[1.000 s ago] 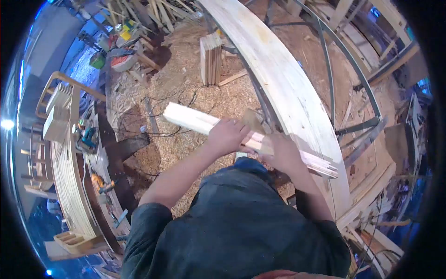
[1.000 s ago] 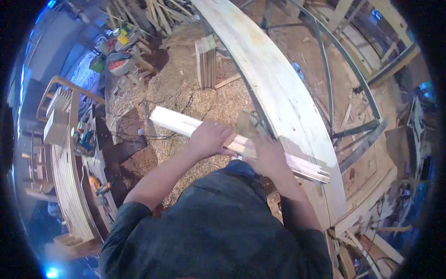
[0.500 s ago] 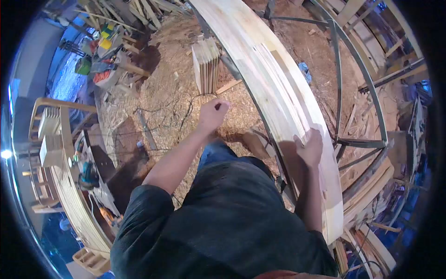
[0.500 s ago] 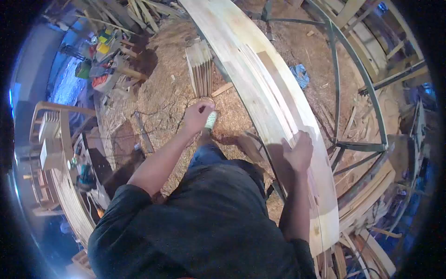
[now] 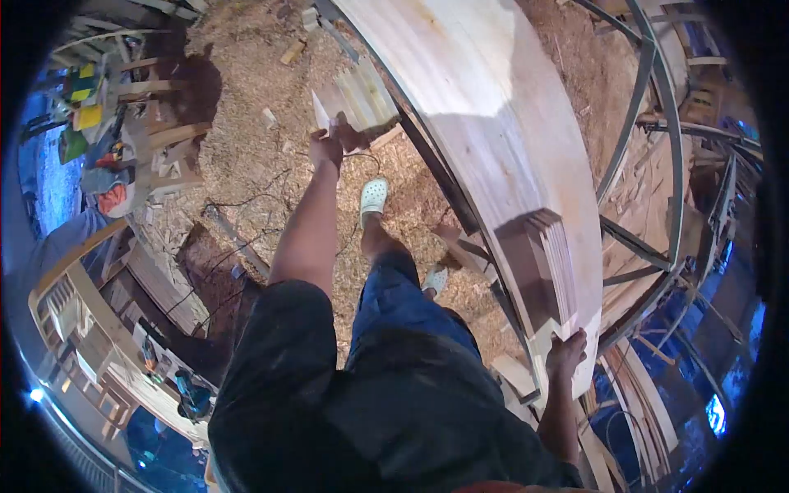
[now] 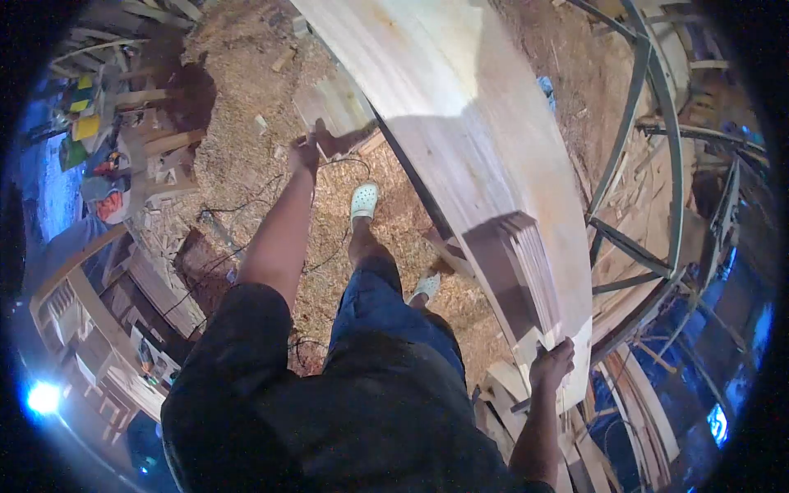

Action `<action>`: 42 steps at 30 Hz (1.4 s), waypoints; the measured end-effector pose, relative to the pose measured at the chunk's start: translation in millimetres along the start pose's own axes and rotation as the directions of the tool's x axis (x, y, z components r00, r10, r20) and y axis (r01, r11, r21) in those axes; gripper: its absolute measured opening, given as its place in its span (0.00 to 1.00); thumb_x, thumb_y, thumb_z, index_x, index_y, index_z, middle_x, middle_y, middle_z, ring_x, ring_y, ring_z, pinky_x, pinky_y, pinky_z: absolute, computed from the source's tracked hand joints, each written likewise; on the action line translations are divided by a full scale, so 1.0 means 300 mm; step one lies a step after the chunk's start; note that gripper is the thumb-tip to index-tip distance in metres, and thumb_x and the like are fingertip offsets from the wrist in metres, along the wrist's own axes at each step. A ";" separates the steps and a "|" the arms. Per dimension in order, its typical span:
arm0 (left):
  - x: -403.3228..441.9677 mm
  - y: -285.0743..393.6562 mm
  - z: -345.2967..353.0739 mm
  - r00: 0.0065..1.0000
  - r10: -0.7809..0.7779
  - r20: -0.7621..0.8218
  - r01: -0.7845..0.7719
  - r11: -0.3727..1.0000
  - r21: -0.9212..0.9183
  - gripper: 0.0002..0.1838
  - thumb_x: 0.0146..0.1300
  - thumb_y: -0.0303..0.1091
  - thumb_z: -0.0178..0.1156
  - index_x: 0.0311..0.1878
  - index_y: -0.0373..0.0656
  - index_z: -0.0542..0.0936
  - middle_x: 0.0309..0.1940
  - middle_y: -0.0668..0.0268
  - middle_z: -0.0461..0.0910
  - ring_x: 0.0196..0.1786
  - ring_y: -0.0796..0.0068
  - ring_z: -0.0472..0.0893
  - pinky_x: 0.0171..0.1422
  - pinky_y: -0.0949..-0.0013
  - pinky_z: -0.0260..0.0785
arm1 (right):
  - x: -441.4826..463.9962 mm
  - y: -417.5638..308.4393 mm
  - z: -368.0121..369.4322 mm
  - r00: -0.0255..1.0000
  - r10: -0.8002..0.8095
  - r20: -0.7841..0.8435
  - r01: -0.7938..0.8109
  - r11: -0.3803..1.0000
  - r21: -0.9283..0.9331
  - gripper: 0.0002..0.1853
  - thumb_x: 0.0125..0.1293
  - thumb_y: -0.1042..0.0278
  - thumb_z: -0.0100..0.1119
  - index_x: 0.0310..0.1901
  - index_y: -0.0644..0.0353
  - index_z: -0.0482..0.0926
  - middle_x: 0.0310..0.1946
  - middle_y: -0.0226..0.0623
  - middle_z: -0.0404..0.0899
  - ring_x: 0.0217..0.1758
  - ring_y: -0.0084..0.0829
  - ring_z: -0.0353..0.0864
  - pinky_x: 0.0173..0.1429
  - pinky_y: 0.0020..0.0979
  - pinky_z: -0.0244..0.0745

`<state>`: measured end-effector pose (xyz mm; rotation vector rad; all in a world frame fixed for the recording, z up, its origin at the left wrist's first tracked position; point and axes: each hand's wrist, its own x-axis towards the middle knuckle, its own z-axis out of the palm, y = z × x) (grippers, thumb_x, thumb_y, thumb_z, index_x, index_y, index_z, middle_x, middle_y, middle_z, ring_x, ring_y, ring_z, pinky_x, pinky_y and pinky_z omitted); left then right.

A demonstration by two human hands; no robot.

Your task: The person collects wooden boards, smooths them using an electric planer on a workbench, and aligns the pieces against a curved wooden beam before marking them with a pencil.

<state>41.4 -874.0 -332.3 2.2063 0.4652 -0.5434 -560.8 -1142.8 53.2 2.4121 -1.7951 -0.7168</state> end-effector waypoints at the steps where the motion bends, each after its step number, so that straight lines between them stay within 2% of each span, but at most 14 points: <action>1: -0.027 0.099 -0.026 0.999 -0.005 -0.054 0.005 1.000 -0.009 0.38 0.65 0.64 0.68 0.61 0.37 0.78 0.51 0.43 0.86 0.54 0.47 0.86 0.58 0.52 0.78 | -0.001 -0.015 -0.011 0.999 0.041 0.031 -0.041 0.999 0.005 0.38 0.66 0.61 0.72 0.71 0.65 0.62 0.66 0.53 0.72 0.72 0.58 0.69 0.72 0.60 0.59; 9: -0.009 -0.052 -0.128 0.960 0.108 -0.257 -0.062 0.982 0.181 0.43 0.61 0.62 0.72 0.66 0.35 0.75 0.52 0.42 0.85 0.55 0.50 0.87 0.60 0.51 0.77 | 0.004 -0.009 0.002 0.995 0.084 0.054 -0.083 0.996 -0.024 0.39 0.66 0.63 0.72 0.72 0.66 0.62 0.68 0.54 0.71 0.75 0.56 0.66 0.76 0.59 0.58; 11: 0.073 -0.178 -0.184 0.999 0.002 -0.044 0.004 0.990 0.138 0.37 0.63 0.60 0.72 0.62 0.37 0.79 0.46 0.47 0.88 0.49 0.54 0.89 0.54 0.53 0.79 | -0.003 -0.033 -0.023 0.996 0.063 0.058 -0.061 0.997 -0.040 0.38 0.66 0.64 0.71 0.72 0.66 0.63 0.68 0.55 0.70 0.75 0.55 0.66 0.76 0.58 0.57; 13: 0.104 -0.087 -0.293 0.916 -0.281 0.285 0.107 0.858 0.502 0.31 0.62 0.57 0.73 0.54 0.38 0.84 0.39 0.53 0.90 0.42 0.57 0.91 0.45 0.55 0.82 | 0.016 -0.093 -0.080 0.982 0.149 0.118 -0.151 0.988 0.011 0.38 0.66 0.65 0.71 0.72 0.65 0.63 0.69 0.53 0.70 0.76 0.55 0.65 0.77 0.57 0.57; 15: 0.298 -0.348 -0.257 0.995 0.029 0.096 -0.084 0.774 0.628 0.26 0.58 0.54 0.75 0.45 0.38 0.87 0.37 0.54 0.90 0.35 0.61 0.90 0.35 0.57 0.82 | 0.006 -0.084 -0.064 0.982 0.162 0.101 -0.164 0.986 0.012 0.36 0.66 0.66 0.71 0.71 0.64 0.64 0.68 0.51 0.71 0.74 0.55 0.67 0.76 0.57 0.58; 18: 0.230 -0.146 -0.371 0.962 -0.242 -0.125 0.264 0.942 0.207 0.26 0.53 0.51 0.77 0.43 0.36 0.87 0.36 0.57 0.89 0.34 0.64 0.89 0.37 0.58 0.82 | -0.005 -0.039 -0.015 0.991 0.127 0.032 -0.128 0.990 0.051 0.35 0.65 0.64 0.72 0.69 0.64 0.66 0.67 0.48 0.72 0.72 0.55 0.68 0.72 0.58 0.61; 24: 0.239 0.001 -0.978 0.953 -0.101 -0.284 0.144 0.981 0.133 0.25 0.49 0.45 0.77 0.44 0.33 0.88 0.38 0.55 0.88 0.39 0.64 0.86 0.46 0.57 0.79 | 0.003 0.035 0.000 0.984 -0.141 -0.107 0.139 0.990 -0.026 0.37 0.56 0.61 0.78 0.64 0.61 0.68 0.54 0.47 0.78 0.59 0.54 0.77 0.64 0.59 0.65; 27: -0.013 0.197 -1.293 0.975 0.117 -0.189 -0.178 0.920 -0.348 0.22 0.52 0.38 0.74 0.45 0.29 0.87 0.38 0.55 0.88 0.41 0.65 0.86 0.48 0.56 0.78 | 0.032 0.048 -0.092 0.971 -0.236 -0.048 0.241 0.954 0.177 0.29 0.54 0.60 0.78 0.55 0.57 0.74 0.51 0.46 0.78 0.57 0.52 0.79 0.57 0.53 0.72; 31: -0.610 0.547 -1.542 0.779 0.406 -0.478 -0.359 0.913 0.191 0.23 0.58 0.39 0.73 0.44 0.23 0.86 0.40 0.48 0.89 0.40 0.58 0.86 0.48 0.52 0.77 | 0.083 0.114 -0.081 0.912 -0.388 -0.137 0.411 0.847 0.338 0.18 0.55 0.62 0.74 0.40 0.59 0.76 0.41 0.46 0.80 0.48 0.53 0.81 0.48 0.47 0.76; 34: -0.948 0.649 -1.702 0.515 0.633 -0.578 -0.265 0.759 0.595 0.39 0.59 0.62 0.73 0.40 0.22 0.87 0.34 0.43 0.89 0.37 0.50 0.88 0.45 0.48 0.77 | 0.082 0.159 -0.006 0.882 -0.365 -0.299 0.460 0.804 0.378 0.08 0.60 0.67 0.65 0.38 0.57 0.77 0.40 0.45 0.82 0.44 0.54 0.81 0.47 0.49 0.76; 36: -1.173 0.711 -1.776 0.491 0.567 -0.662 -0.288 0.822 0.490 0.33 0.58 0.52 0.78 0.41 0.20 0.86 0.36 0.44 0.89 0.36 0.53 0.87 0.44 0.52 0.78 | 0.107 0.183 0.052 0.887 -0.349 -0.304 0.459 0.744 0.486 0.14 0.54 0.65 0.72 0.35 0.57 0.75 0.36 0.44 0.79 0.43 0.53 0.79 0.46 0.48 0.74; 38: -1.482 0.753 -1.778 0.613 0.427 -0.665 -0.555 0.832 0.023 0.33 0.60 0.52 0.77 0.45 0.22 0.87 0.40 0.48 0.89 0.39 0.59 0.88 0.45 0.55 0.80 | 0.075 0.227 0.087 0.888 -0.351 -0.298 0.460 0.677 0.575 0.18 0.50 0.64 0.77 0.33 0.57 0.73 0.33 0.43 0.78 0.42 0.51 0.78 0.44 0.46 0.73; 40: -1.579 0.736 -1.781 0.538 0.531 -0.655 -0.806 0.551 -0.215 0.34 0.67 0.52 0.70 0.55 0.22 0.84 0.41 0.54 0.88 0.38 0.61 0.89 0.43 0.57 0.81 | 0.016 0.276 0.087 0.885 -0.361 -0.292 0.462 0.611 0.643 0.20 0.47 0.63 0.79 0.31 0.57 0.72 0.31 0.41 0.77 0.40 0.49 0.77 0.42 0.45 0.72; 42: -1.636 0.715 -1.781 0.659 0.572 -0.489 -0.751 0.466 -0.467 0.30 0.72 0.44 0.65 0.62 0.23 0.79 0.54 0.53 0.86 0.49 0.60 0.88 0.53 0.59 0.82 | -0.080 0.321 0.072 0.889 -0.233 -0.395 0.443 0.657 0.609 0.23 0.46 0.60 0.81 0.30 0.58 0.72 0.30 0.42 0.76 0.38 0.48 0.76 0.41 0.45 0.71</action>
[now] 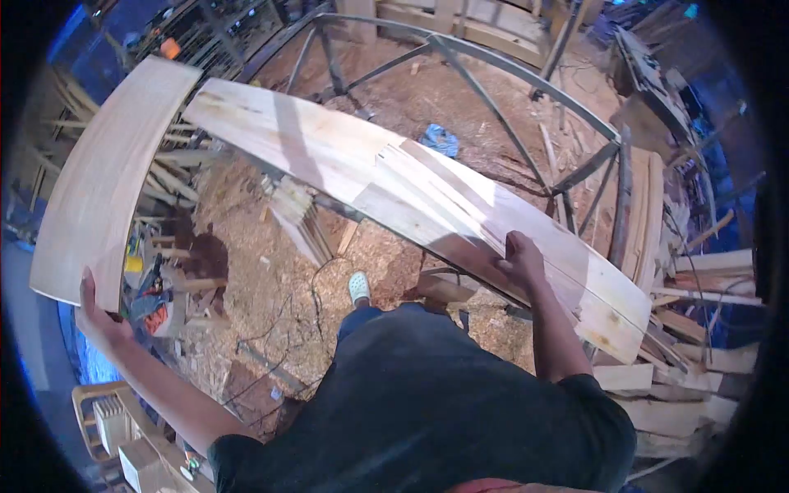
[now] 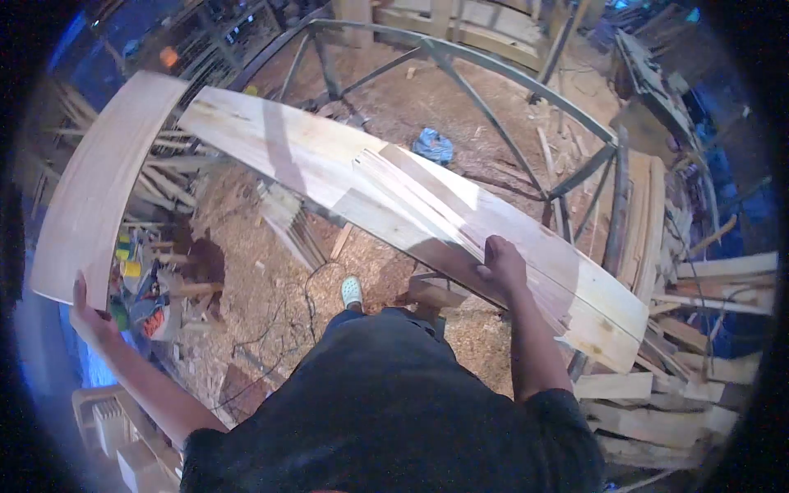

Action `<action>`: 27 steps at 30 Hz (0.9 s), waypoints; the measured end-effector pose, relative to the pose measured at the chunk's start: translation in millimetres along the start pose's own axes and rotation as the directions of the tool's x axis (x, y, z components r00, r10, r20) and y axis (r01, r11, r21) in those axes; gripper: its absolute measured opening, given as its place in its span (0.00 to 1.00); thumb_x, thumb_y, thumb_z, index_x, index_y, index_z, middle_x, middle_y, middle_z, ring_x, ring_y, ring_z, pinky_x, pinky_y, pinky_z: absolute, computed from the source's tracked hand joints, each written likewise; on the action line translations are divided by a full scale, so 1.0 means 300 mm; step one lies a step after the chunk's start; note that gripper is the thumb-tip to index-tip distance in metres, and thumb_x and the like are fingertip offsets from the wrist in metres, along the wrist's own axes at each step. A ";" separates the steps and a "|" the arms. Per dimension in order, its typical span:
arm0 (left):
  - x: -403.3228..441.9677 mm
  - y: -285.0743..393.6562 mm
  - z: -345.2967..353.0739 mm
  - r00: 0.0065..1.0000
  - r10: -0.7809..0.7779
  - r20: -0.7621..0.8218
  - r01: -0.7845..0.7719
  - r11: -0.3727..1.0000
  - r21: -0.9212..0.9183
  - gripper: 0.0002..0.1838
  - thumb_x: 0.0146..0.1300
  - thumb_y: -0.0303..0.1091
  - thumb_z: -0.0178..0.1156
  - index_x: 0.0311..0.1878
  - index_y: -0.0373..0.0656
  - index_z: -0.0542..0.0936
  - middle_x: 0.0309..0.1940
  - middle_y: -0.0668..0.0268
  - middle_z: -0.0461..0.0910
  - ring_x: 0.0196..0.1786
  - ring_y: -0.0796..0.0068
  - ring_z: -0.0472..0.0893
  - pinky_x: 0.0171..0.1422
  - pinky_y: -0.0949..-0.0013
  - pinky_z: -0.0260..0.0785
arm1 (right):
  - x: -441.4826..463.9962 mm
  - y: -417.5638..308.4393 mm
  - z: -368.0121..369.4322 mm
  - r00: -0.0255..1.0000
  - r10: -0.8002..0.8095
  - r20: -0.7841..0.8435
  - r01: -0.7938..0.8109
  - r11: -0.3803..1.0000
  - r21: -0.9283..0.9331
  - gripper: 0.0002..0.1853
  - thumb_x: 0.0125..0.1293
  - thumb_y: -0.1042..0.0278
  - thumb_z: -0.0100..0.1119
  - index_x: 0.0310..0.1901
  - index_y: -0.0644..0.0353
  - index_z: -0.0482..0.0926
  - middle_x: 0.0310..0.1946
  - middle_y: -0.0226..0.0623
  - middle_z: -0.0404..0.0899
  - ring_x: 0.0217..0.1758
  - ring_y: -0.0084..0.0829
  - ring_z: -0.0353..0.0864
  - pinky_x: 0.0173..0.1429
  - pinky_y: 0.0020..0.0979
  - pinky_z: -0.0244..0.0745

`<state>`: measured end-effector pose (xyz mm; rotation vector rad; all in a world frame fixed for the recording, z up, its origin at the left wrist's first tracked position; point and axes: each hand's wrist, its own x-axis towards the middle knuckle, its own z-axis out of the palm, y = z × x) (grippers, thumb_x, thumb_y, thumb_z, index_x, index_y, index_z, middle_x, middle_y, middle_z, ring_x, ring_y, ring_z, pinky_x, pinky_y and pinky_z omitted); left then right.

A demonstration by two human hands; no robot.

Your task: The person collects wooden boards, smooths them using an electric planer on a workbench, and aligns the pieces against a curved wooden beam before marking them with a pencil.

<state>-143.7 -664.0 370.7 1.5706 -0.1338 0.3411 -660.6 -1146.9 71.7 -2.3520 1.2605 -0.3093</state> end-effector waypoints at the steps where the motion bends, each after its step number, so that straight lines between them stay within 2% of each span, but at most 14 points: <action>1: -0.033 0.010 0.023 0.994 -0.082 0.074 0.091 0.989 -0.114 0.29 0.73 0.44 0.64 0.62 0.24 0.79 0.55 0.53 0.85 0.52 0.60 0.88 0.56 0.59 0.82 | -0.037 -0.034 -0.066 0.998 0.069 -0.009 -0.069 0.998 0.005 0.23 0.47 0.58 0.82 0.30 0.58 0.73 0.30 0.42 0.77 0.38 0.49 0.77 0.43 0.46 0.72; 3: -0.042 -0.057 0.045 0.968 -0.155 0.199 0.209 0.934 -0.290 0.27 0.74 0.42 0.62 0.64 0.26 0.78 0.61 0.52 0.82 0.61 0.59 0.85 0.64 0.57 0.79 | -0.113 -0.012 -0.148 0.986 0.145 -0.078 -0.143 0.989 0.028 0.23 0.51 0.57 0.81 0.30 0.59 0.72 0.29 0.44 0.76 0.39 0.50 0.78 0.43 0.48 0.73; 6: -0.218 -0.057 0.289 0.926 -0.249 0.284 0.262 0.965 -0.007 0.27 0.74 0.41 0.62 0.65 0.26 0.78 0.59 0.53 0.83 0.58 0.59 0.85 0.63 0.58 0.79 | -0.206 0.002 -0.281 0.933 0.275 -0.232 -0.287 0.958 -0.018 0.23 0.51 0.56 0.81 0.31 0.59 0.73 0.31 0.43 0.77 0.40 0.50 0.79 0.44 0.50 0.73; 8: -0.287 -0.135 0.428 0.881 -0.287 0.375 0.275 0.958 0.087 0.28 0.73 0.40 0.63 0.65 0.25 0.77 0.58 0.52 0.83 0.57 0.59 0.85 0.62 0.59 0.79 | -0.273 0.069 -0.336 0.889 0.276 -0.366 -0.320 0.945 -0.065 0.22 0.52 0.57 0.80 0.41 0.58 0.77 0.36 0.44 0.80 0.43 0.52 0.80 0.47 0.51 0.75; 9: -0.222 -0.285 0.451 0.749 -0.336 0.571 0.417 0.909 -0.011 0.28 0.71 0.37 0.62 0.67 0.27 0.77 0.54 0.52 0.86 0.53 0.64 0.87 0.56 0.62 0.79 | -0.316 0.069 -0.369 0.861 0.293 -0.415 -0.358 0.930 -0.085 0.22 0.52 0.58 0.80 0.42 0.58 0.78 0.37 0.44 0.81 0.44 0.52 0.80 0.48 0.51 0.75; 11: -0.304 -0.379 0.594 0.653 -0.220 0.725 0.249 0.966 0.068 0.22 0.70 0.34 0.63 0.60 0.25 0.82 0.54 0.49 0.86 0.48 0.61 0.88 0.54 0.63 0.81 | -0.415 0.052 -0.436 0.805 0.323 -0.497 -0.425 0.899 -0.104 0.22 0.51 0.60 0.80 0.43 0.59 0.80 0.38 0.44 0.81 0.45 0.52 0.80 0.50 0.50 0.76; 12: -0.348 -0.432 0.658 0.616 -0.219 0.756 0.305 0.952 0.028 0.21 0.67 0.33 0.65 0.56 0.24 0.83 0.53 0.48 0.86 0.46 0.61 0.88 0.56 0.63 0.81 | -0.465 0.040 -0.456 0.780 0.335 -0.529 -0.451 0.886 -0.103 0.22 0.51 0.61 0.80 0.44 0.59 0.80 0.39 0.44 0.81 0.46 0.51 0.80 0.50 0.49 0.76; 14: -0.456 -0.402 0.753 0.428 -0.322 0.844 0.473 0.876 0.094 0.22 0.64 0.33 0.69 0.55 0.23 0.83 0.51 0.49 0.87 0.47 0.62 0.88 0.57 0.63 0.81 | -0.550 -0.007 -0.480 0.752 0.361 -0.552 -0.483 0.871 -0.089 0.22 0.51 0.63 0.79 0.45 0.59 0.81 0.39 0.43 0.81 0.45 0.51 0.80 0.51 0.47 0.76; 17: -0.483 -0.581 0.873 0.194 -0.344 0.918 0.634 0.759 0.151 0.24 0.64 0.35 0.69 0.56 0.23 0.82 0.48 0.51 0.87 0.48 0.61 0.88 0.56 0.64 0.81 | -0.643 -0.080 -0.465 0.775 0.359 -0.520 -0.466 0.881 -0.087 0.20 0.51 0.66 0.79 0.45 0.58 0.82 0.38 0.41 0.80 0.43 0.49 0.79 0.49 0.45 0.75; 20: -0.484 -0.742 0.995 -0.058 -0.432 0.900 0.556 0.735 0.389 0.26 0.65 0.34 0.69 0.60 0.24 0.80 0.50 0.52 0.87 0.51 0.62 0.87 0.57 0.63 0.81 | -0.652 -0.171 -0.394 0.776 0.337 -0.532 -0.419 0.907 -0.036 0.21 0.50 0.66 0.79 0.45 0.58 0.83 0.37 0.41 0.80 0.42 0.47 0.79 0.49 0.45 0.75; 22: -0.491 -0.902 1.091 -0.166 -0.431 0.887 0.429 0.779 0.458 0.25 0.67 0.35 0.68 0.60 0.26 0.80 0.51 0.53 0.87 0.52 0.61 0.87 0.58 0.62 0.81 | -0.622 -0.239 -0.347 0.795 0.383 -0.469 -0.460 0.886 -0.055 0.22 0.49 0.65 0.78 0.46 0.60 0.83 0.39 0.43 0.81 0.45 0.48 0.79 0.51 0.44 0.75; 23: -0.490 -0.974 1.136 -0.198 -0.462 0.865 0.454 0.738 0.498 0.23 0.68 0.35 0.67 0.60 0.27 0.81 0.52 0.54 0.86 0.53 0.61 0.87 0.57 0.60 0.81 | -0.585 -0.273 -0.318 0.809 0.395 -0.436 -0.465 0.883 -0.063 0.22 0.49 0.65 0.77 0.47 0.61 0.82 0.40 0.45 0.82 0.46 0.49 0.80 0.53 0.44 0.75; 26: -0.507 -1.150 1.265 -0.146 -0.459 0.876 0.542 0.704 0.459 0.20 0.71 0.42 0.65 0.57 0.36 0.85 0.53 0.53 0.86 0.51 0.58 0.87 0.58 0.58 0.81 | -0.477 -0.362 -0.237 0.852 0.407 -0.328 -0.454 0.888 -0.077 0.24 0.49 0.64 0.77 0.48 0.61 0.82 0.42 0.46 0.83 0.48 0.50 0.80 0.54 0.45 0.75; 27: -0.497 -1.138 1.308 -0.069 -0.502 0.862 0.179 0.844 0.506 0.20 0.69 0.43 0.67 0.57 0.39 0.85 0.53 0.52 0.86 0.51 0.56 0.86 0.59 0.58 0.80 | -0.448 -0.366 -0.200 0.870 0.376 -0.320 -0.425 0.900 -0.097 0.24 0.49 0.64 0.78 0.49 0.59 0.82 0.43 0.45 0.83 0.48 0.49 0.80 0.54 0.45 0.75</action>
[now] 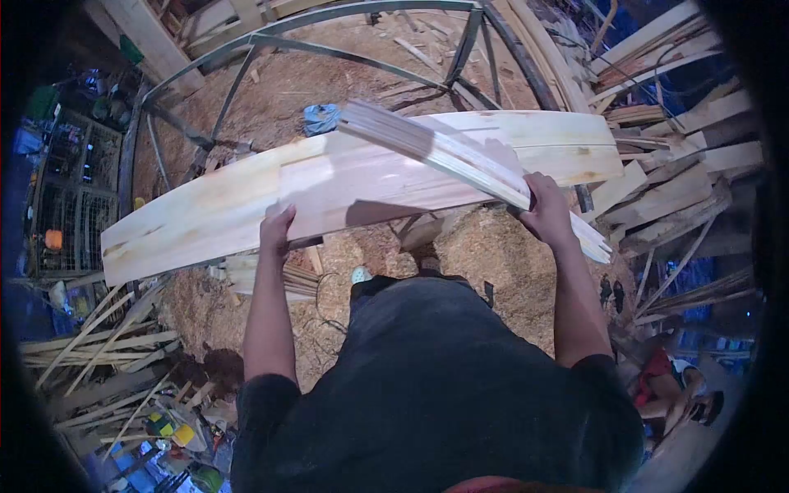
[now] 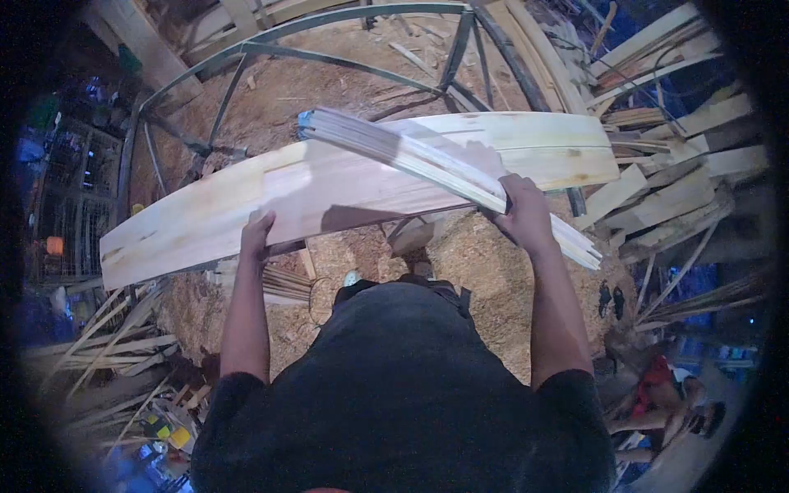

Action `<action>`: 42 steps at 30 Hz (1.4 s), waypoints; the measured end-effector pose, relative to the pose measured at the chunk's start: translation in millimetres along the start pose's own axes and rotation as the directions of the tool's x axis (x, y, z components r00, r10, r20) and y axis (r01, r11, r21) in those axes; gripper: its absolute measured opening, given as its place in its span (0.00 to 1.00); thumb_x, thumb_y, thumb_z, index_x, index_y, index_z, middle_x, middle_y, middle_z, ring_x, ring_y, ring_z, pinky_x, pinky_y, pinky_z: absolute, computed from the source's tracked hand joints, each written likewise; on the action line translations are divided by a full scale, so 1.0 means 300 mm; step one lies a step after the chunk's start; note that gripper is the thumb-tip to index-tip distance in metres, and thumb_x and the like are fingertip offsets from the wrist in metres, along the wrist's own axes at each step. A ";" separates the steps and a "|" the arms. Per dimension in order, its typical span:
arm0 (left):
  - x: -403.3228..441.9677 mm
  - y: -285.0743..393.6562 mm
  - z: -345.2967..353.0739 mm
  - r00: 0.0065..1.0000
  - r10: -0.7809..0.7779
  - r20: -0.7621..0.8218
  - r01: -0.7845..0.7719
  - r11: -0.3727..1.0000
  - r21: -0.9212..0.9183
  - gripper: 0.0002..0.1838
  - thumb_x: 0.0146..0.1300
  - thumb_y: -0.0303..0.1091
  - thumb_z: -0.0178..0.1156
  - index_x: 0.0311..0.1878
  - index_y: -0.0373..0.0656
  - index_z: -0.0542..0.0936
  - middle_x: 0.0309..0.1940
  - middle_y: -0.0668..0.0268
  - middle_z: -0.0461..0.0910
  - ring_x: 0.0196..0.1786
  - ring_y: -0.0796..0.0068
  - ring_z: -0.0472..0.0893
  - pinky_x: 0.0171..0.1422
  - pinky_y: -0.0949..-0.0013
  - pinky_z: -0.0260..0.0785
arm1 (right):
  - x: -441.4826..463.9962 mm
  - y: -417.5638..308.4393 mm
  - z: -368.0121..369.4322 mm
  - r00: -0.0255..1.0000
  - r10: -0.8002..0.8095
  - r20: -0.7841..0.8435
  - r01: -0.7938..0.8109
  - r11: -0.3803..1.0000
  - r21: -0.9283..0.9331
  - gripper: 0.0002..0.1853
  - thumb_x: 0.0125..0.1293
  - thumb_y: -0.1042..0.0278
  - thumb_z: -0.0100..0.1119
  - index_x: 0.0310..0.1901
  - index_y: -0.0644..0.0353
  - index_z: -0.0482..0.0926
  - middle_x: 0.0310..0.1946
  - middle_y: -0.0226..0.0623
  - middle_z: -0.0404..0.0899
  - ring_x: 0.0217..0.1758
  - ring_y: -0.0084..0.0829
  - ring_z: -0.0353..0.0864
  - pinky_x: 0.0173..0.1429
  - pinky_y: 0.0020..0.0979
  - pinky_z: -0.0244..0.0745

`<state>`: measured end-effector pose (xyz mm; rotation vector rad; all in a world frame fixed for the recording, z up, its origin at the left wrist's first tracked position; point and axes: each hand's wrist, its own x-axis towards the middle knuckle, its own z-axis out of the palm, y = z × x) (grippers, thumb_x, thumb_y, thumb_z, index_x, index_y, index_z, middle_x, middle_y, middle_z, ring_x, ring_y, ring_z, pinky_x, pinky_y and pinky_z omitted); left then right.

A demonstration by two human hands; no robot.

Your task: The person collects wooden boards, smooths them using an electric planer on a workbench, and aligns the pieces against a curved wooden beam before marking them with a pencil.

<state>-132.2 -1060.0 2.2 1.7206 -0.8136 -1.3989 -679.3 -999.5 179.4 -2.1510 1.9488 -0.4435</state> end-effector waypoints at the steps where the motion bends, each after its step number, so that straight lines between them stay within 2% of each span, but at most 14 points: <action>1: 0.024 0.046 -0.003 0.996 0.002 -0.088 0.032 0.924 0.381 0.20 0.67 0.44 0.68 0.57 0.41 0.85 0.53 0.52 0.86 0.52 0.55 0.86 0.60 0.57 0.79 | 0.014 -0.001 0.056 0.999 -0.038 0.003 0.038 0.999 -0.010 0.25 0.50 0.63 0.78 0.50 0.58 0.82 0.43 0.43 0.83 0.49 0.49 0.80 0.53 0.46 0.75; 2: 0.033 0.085 -0.008 0.985 0.033 -0.167 0.095 0.708 0.700 0.21 0.66 0.45 0.69 0.57 0.44 0.86 0.53 0.51 0.85 0.52 0.53 0.85 0.61 0.57 0.78 | 0.035 -0.010 0.098 0.997 -0.077 0.007 0.077 0.997 -0.020 0.25 0.51 0.62 0.79 0.51 0.57 0.82 0.44 0.42 0.83 0.49 0.49 0.80 0.53 0.46 0.74; 5: -0.002 0.136 -0.032 0.785 0.569 -0.243 -0.148 0.554 0.819 0.22 0.62 0.44 0.70 0.55 0.41 0.86 0.49 0.51 0.86 0.49 0.51 0.86 0.54 0.56 0.79 | 0.100 -0.067 0.166 0.985 -0.158 0.075 0.163 0.984 -0.066 0.26 0.50 0.60 0.80 0.51 0.57 0.81 0.47 0.42 0.83 0.52 0.50 0.80 0.57 0.47 0.73; 7: -0.036 0.187 -0.020 0.654 0.729 -0.203 -0.302 0.497 0.813 0.23 0.58 0.40 0.73 0.56 0.41 0.85 0.52 0.52 0.84 0.55 0.49 0.84 0.58 0.55 0.78 | 0.145 -0.088 0.205 0.977 -0.141 0.163 0.156 0.984 -0.085 0.25 0.51 0.58 0.80 0.47 0.57 0.79 0.46 0.42 0.81 0.54 0.50 0.80 0.58 0.48 0.72; 9: -0.132 0.259 0.081 0.556 0.827 0.085 -0.589 0.320 0.742 0.27 0.56 0.44 0.74 0.59 0.47 0.84 0.52 0.53 0.84 0.57 0.48 0.83 0.63 0.52 0.76 | 0.207 -0.128 0.210 0.952 -0.127 0.279 0.161 0.982 -0.102 0.24 0.51 0.57 0.80 0.44 0.56 0.77 0.45 0.41 0.81 0.55 0.49 0.80 0.57 0.48 0.72; 11: -0.217 0.247 0.229 0.645 0.702 0.302 -0.699 0.382 0.604 0.32 0.55 0.42 0.75 0.65 0.51 0.80 0.58 0.56 0.81 0.64 0.51 0.80 0.69 0.49 0.71 | 0.257 -0.113 0.293 0.942 -0.096 0.320 0.150 0.978 -0.148 0.24 0.53 0.58 0.80 0.45 0.53 0.75 0.47 0.38 0.80 0.57 0.48 0.79 0.56 0.52 0.71; 15: -0.245 0.269 0.502 0.476 0.646 0.596 -0.782 0.000 0.624 0.42 0.52 0.43 0.80 0.72 0.55 0.73 0.70 0.60 0.73 0.75 0.59 0.71 0.77 0.42 0.59 | 0.277 -0.086 0.421 0.958 -0.071 0.280 0.123 0.977 -0.175 0.25 0.55 0.57 0.79 0.51 0.48 0.76 0.52 0.36 0.80 0.59 0.47 0.80 0.58 0.55 0.68; 21: -0.034 0.198 0.628 0.611 0.460 0.644 -0.731 0.017 0.682 0.40 0.56 0.44 0.75 0.72 0.52 0.71 0.64 0.55 0.77 0.69 0.52 0.75 0.77 0.40 0.60 | 0.197 -0.023 0.436 0.995 0.017 0.094 0.002 0.980 -0.199 0.42 0.51 0.54 0.82 0.70 0.40 0.75 0.59 0.37 0.77 0.67 0.43 0.74 0.69 0.53 0.63; 24: -0.049 0.220 0.652 0.643 0.404 0.650 -0.697 -0.043 0.716 0.37 0.61 0.45 0.71 0.73 0.51 0.71 0.61 0.54 0.78 0.66 0.49 0.77 0.75 0.40 0.61 | 0.075 0.053 0.326 0.978 0.151 -0.141 -0.172 0.973 -0.154 0.41 0.54 0.56 0.81 0.70 0.45 0.73 0.68 0.41 0.71 0.74 0.44 0.68 0.73 0.57 0.62; 28: -0.089 0.244 0.672 0.616 0.435 0.656 -0.639 -0.211 0.740 0.40 0.59 0.49 0.73 0.73 0.54 0.68 0.59 0.61 0.76 0.65 0.57 0.76 0.73 0.45 0.60 | -0.100 0.344 0.227 0.763 0.463 -0.451 -0.520 0.854 -0.004 0.34 0.59 0.62 0.74 0.67 0.63 0.76 0.66 0.53 0.75 0.71 0.52 0.72 0.75 0.51 0.67; 31: -0.081 0.237 0.689 0.651 0.414 0.636 -0.587 -0.257 0.768 0.43 0.58 0.52 0.74 0.74 0.55 0.67 0.59 0.63 0.76 0.65 0.59 0.76 0.71 0.48 0.60 | -0.234 0.714 0.274 0.592 0.739 -0.322 -0.699 0.669 0.253 0.30 0.58 0.66 0.71 0.63 0.65 0.78 0.60 0.57 0.79 0.66 0.52 0.78 0.71 0.46 0.73; 34: -0.064 0.221 0.686 0.611 0.447 0.653 -0.604 -0.270 0.750 0.45 0.56 0.51 0.75 0.75 0.55 0.66 0.59 0.63 0.75 0.64 0.60 0.76 0.69 0.49 0.61 | -0.260 0.773 0.261 0.670 0.654 -0.353 -0.632 0.751 0.192 0.28 0.60 0.70 0.64 0.64 0.63 0.77 0.62 0.50 0.81 0.61 0.49 0.83 0.66 0.42 0.78; 37: -0.065 0.226 0.682 0.621 0.430 0.655 -0.588 -0.297 0.752 0.46 0.56 0.52 0.76 0.76 0.55 0.65 0.59 0.63 0.75 0.64 0.60 0.76 0.70 0.49 0.60 | -0.213 0.700 0.212 0.653 0.724 -0.224 -0.558 0.659 0.504 0.25 0.61 0.69 0.64 0.62 0.60 0.80 0.59 0.48 0.84 0.62 0.48 0.84 0.66 0.39 0.78; 42: -0.055 0.224 0.676 0.648 0.383 0.659 -0.638 -0.201 0.744 0.49 0.52 0.50 0.78 0.77 0.54 0.66 0.60 0.61 0.75 0.64 0.58 0.77 0.73 0.44 0.60 | -0.160 0.815 0.292 0.727 0.638 -0.255 -0.576 0.768 0.280 0.22 0.62 0.69 0.64 0.58 0.60 0.82 0.55 0.43 0.86 0.55 0.41 0.85 0.60 0.37 0.79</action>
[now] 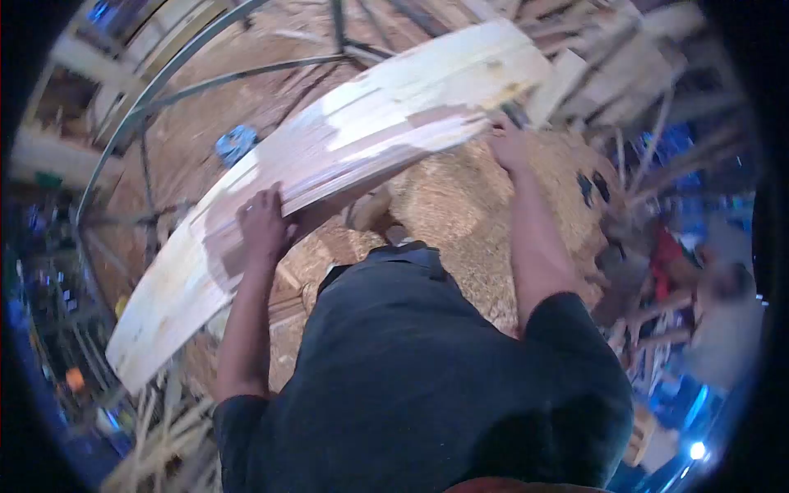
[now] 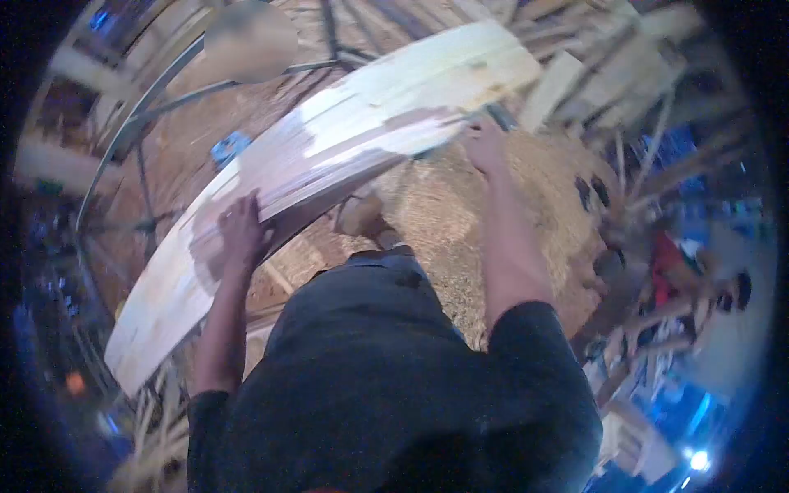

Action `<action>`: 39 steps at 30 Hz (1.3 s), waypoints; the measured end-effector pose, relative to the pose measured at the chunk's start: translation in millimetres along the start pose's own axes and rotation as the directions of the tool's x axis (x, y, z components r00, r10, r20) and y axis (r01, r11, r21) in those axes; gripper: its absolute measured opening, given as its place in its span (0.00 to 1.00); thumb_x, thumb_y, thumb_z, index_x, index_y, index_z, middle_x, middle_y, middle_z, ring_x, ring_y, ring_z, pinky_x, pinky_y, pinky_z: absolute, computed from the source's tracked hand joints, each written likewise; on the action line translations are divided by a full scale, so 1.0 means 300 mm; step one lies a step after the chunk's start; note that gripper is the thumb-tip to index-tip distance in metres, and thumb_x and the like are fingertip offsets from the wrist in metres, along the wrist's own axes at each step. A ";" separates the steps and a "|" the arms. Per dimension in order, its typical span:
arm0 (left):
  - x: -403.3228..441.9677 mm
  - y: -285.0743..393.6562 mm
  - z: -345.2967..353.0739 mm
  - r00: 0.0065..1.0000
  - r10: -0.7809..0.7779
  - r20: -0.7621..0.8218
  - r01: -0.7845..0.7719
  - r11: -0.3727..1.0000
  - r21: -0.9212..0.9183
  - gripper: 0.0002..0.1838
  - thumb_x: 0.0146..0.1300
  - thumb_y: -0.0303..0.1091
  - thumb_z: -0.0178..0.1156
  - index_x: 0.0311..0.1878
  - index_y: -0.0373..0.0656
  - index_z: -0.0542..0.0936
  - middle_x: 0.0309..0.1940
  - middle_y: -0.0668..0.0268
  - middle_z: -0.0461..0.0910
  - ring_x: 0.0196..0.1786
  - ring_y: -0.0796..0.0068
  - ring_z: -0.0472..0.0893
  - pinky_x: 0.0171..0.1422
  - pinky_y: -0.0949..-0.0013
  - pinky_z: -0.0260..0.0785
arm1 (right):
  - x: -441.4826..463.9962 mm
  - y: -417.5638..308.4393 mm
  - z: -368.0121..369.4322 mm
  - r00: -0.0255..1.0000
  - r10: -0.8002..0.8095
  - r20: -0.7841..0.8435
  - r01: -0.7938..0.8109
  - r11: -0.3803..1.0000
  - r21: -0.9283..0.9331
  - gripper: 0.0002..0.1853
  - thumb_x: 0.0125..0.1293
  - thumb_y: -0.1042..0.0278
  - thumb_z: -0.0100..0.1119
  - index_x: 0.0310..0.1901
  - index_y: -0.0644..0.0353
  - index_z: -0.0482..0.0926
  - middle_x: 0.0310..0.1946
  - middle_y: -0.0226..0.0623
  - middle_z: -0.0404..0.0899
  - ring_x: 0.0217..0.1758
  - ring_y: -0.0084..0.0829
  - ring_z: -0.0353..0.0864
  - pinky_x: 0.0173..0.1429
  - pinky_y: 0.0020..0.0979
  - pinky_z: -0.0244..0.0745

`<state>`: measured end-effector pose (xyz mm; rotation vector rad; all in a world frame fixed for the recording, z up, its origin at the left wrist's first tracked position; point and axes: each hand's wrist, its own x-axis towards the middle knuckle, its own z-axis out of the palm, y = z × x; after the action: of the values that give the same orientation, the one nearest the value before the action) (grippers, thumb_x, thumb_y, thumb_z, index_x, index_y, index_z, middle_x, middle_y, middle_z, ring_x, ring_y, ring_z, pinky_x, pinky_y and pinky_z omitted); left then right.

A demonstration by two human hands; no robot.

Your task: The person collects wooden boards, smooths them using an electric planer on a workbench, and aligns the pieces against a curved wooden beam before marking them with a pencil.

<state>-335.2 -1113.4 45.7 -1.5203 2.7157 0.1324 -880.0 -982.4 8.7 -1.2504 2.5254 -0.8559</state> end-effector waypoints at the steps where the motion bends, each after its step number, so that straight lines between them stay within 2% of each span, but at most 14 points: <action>1: -0.005 0.001 -0.014 1.000 -0.013 0.015 0.014 0.999 -0.042 0.50 0.51 0.49 0.78 0.77 0.53 0.66 0.61 0.60 0.75 0.65 0.57 0.77 0.73 0.42 0.59 | 0.032 0.064 0.037 0.998 0.016 0.054 -0.017 1.000 0.025 0.19 0.62 0.71 0.62 0.55 0.61 0.83 0.55 0.44 0.86 0.54 0.38 0.85 0.59 0.37 0.79; 3: -0.024 0.028 -0.059 0.999 -0.046 -0.001 0.046 0.998 -0.044 0.50 0.51 0.47 0.79 0.78 0.53 0.66 0.61 0.58 0.75 0.65 0.56 0.77 0.75 0.42 0.59 | -0.010 -0.048 0.004 0.998 0.058 -0.008 -0.057 0.997 0.058 0.18 0.64 0.70 0.64 0.56 0.61 0.83 0.53 0.46 0.86 0.56 0.35 0.84 0.60 0.37 0.77; 5: -0.029 0.013 -0.055 1.000 -0.019 0.003 0.019 0.997 -0.076 0.48 0.55 0.46 0.75 0.79 0.52 0.64 0.63 0.56 0.75 0.68 0.54 0.75 0.75 0.42 0.57 | 0.028 0.051 0.038 0.990 0.124 0.067 -0.136 0.967 0.214 0.21 0.67 0.69 0.67 0.60 0.64 0.81 0.56 0.43 0.85 0.58 0.36 0.84 0.64 0.36 0.77; 6: -0.029 0.015 -0.058 1.000 -0.027 -0.014 0.026 0.998 -0.060 0.49 0.54 0.46 0.76 0.78 0.52 0.65 0.63 0.57 0.75 0.67 0.55 0.76 0.74 0.43 0.58 | 0.029 0.032 0.013 0.990 0.101 0.100 -0.115 0.984 0.140 0.22 0.67 0.71 0.67 0.62 0.67 0.79 0.56 0.44 0.84 0.59 0.36 0.83 0.65 0.36 0.77; 9: -0.039 0.014 -0.080 0.999 -0.029 -0.046 0.027 0.999 -0.039 0.50 0.51 0.47 0.77 0.77 0.52 0.66 0.61 0.60 0.76 0.66 0.57 0.76 0.73 0.45 0.59 | 0.026 0.022 -0.001 0.995 0.075 0.066 -0.082 0.990 0.116 0.22 0.65 0.70 0.66 0.60 0.65 0.81 0.53 0.41 0.85 0.55 0.33 0.84 0.61 0.35 0.77; 12: -0.053 0.009 -0.083 0.998 -0.015 -0.067 0.012 0.999 -0.037 0.49 0.50 0.46 0.77 0.77 0.52 0.66 0.59 0.61 0.76 0.65 0.58 0.77 0.72 0.45 0.59 | 0.019 0.020 -0.010 0.995 0.088 0.051 -0.097 0.971 0.217 0.22 0.64 0.73 0.66 0.61 0.67 0.80 0.45 0.37 0.86 0.46 0.28 0.83 0.55 0.30 0.78; 15: -0.037 0.014 -0.070 0.997 -0.014 -0.069 0.011 0.999 -0.036 0.49 0.49 0.46 0.78 0.76 0.52 0.67 0.59 0.61 0.76 0.64 0.58 0.77 0.72 0.46 0.60 | 0.021 0.028 0.012 0.994 0.084 0.071 -0.102 0.945 0.311 0.23 0.64 0.74 0.65 0.61 0.67 0.79 0.46 0.38 0.85 0.47 0.28 0.83 0.54 0.30 0.77; 24: -0.041 0.015 -0.068 0.995 -0.003 -0.097 0.002 1.000 -0.015 0.48 0.48 0.47 0.78 0.74 0.52 0.68 0.56 0.62 0.75 0.62 0.59 0.78 0.70 0.47 0.61 | 0.015 0.016 0.014 0.990 0.088 0.106 -0.114 0.957 0.266 0.21 0.64 0.75 0.65 0.59 0.67 0.80 0.46 0.36 0.84 0.48 0.26 0.82 0.55 0.30 0.77; 27: -0.041 0.016 -0.062 0.994 -0.002 -0.109 0.000 1.000 -0.016 0.46 0.48 0.47 0.78 0.72 0.52 0.69 0.55 0.62 0.76 0.61 0.59 0.78 0.69 0.48 0.61 | 0.017 0.010 0.000 0.986 0.081 0.146 -0.115 0.964 0.241 0.22 0.62 0.75 0.66 0.59 0.65 0.80 0.46 0.38 0.85 0.49 0.31 0.84 0.56 0.34 0.78; 30: -0.038 0.013 -0.060 0.995 -0.005 -0.097 0.004 1.000 -0.020 0.43 0.47 0.47 0.79 0.68 0.53 0.71 0.53 0.62 0.76 0.61 0.60 0.78 0.67 0.49 0.62 | 0.033 -0.012 -0.005 0.993 0.054 0.109 -0.039 0.990 -0.139 0.25 0.60 0.74 0.68 0.60 0.63 0.81 0.49 0.43 0.85 0.53 0.41 0.85 0.59 0.40 0.79; 31: -0.033 0.014 -0.064 0.996 -0.008 -0.093 0.006 1.000 -0.024 0.42 0.47 0.47 0.79 0.67 0.53 0.72 0.52 0.62 0.76 0.60 0.60 0.78 0.66 0.49 0.62 | 0.015 -0.083 -0.027 0.993 -0.105 0.053 0.113 0.978 -0.178 0.26 0.59 0.74 0.69 0.61 0.62 0.80 0.51 0.45 0.85 0.55 0.44 0.84 0.61 0.42 0.77; 33: -0.026 0.007 -0.052 0.992 0.001 -0.128 -0.002 1.000 -0.011 0.40 0.46 0.47 0.80 0.63 0.53 0.73 0.51 0.63 0.76 0.59 0.60 0.78 0.63 0.50 0.64 | -0.095 -0.365 -0.074 0.907 -0.419 -0.034 0.394 0.877 -0.274 0.28 0.57 0.73 0.71 0.62 0.61 0.80 0.53 0.48 0.84 0.58 0.51 0.83 0.66 0.45 0.75; 36: -0.014 -0.006 -0.028 0.991 0.017 -0.132 -0.014 1.000 0.020 0.35 0.46 0.48 0.80 0.57 0.53 0.75 0.48 0.64 0.77 0.57 0.61 0.79 0.59 0.50 0.65 | -0.107 -0.477 -0.017 0.708 -0.698 0.108 0.689 0.650 -0.320 0.30 0.56 0.69 0.75 0.63 0.56 0.80 0.56 0.48 0.83 0.63 0.52 0.80 0.69 0.47 0.71; 39: 0.016 -0.035 0.008 0.986 0.048 -0.159 -0.042 0.998 0.040 0.32 0.47 0.49 0.79 0.54 0.52 0.76 0.47 0.64 0.78 0.55 0.61 0.80 0.56 0.50 0.66 | -0.104 -0.515 0.045 0.718 -0.548 0.431 0.685 0.667 -0.294 0.32 0.54 0.68 0.78 0.63 0.53 0.79 0.55 0.45 0.83 0.63 0.49 0.80 0.68 0.48 0.70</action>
<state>-328.8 -1122.7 42.3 -1.5236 2.8579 -0.0407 -752.3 -1037.3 84.5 -2.2818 2.0755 -0.1200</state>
